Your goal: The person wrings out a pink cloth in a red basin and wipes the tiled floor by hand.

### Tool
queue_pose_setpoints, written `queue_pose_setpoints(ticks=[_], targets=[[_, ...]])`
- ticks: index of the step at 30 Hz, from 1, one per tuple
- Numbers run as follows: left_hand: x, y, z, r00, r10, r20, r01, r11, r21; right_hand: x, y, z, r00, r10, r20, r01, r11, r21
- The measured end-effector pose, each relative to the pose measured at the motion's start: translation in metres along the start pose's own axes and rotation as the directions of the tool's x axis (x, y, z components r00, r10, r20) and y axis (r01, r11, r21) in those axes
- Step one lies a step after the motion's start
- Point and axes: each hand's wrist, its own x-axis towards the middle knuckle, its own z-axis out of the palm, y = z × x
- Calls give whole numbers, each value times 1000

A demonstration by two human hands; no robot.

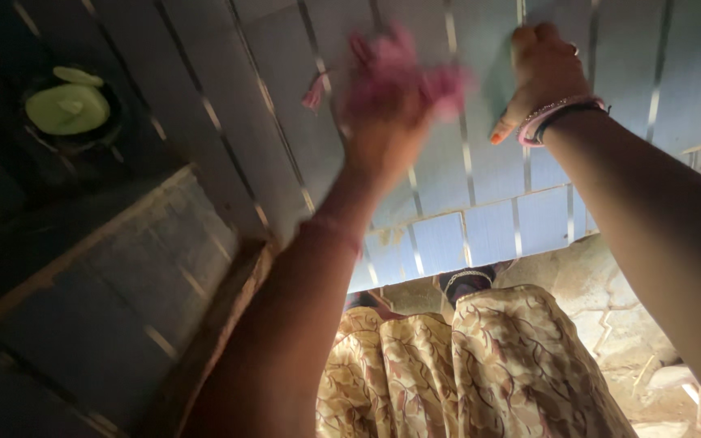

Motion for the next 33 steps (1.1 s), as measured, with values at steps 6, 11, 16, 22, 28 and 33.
queue_pose_setpoints(ticks=[6,11,16,22,28,33], targets=[[23,6,4,917,100,-385,7,963,268,-5,-2,-4,1000,11,7,-11,1000,28],[-70,37,15,914,378,-147,-352,919,176,-1,-4,-3,998,48,27,-48,999,21],[-17,13,3,865,187,-466,-27,944,328,1,-1,2,1000,18,1,-18,1000,-14],[63,-8,-8,930,23,-368,93,950,297,3,2,5,1000,-1,1,1,1000,-29],[-52,47,15,949,171,-264,-210,969,-127,2,-2,-1,999,42,18,-42,999,-5],[-30,17,14,866,409,-286,-380,912,153,2,4,4,999,-32,-23,30,998,-62]])
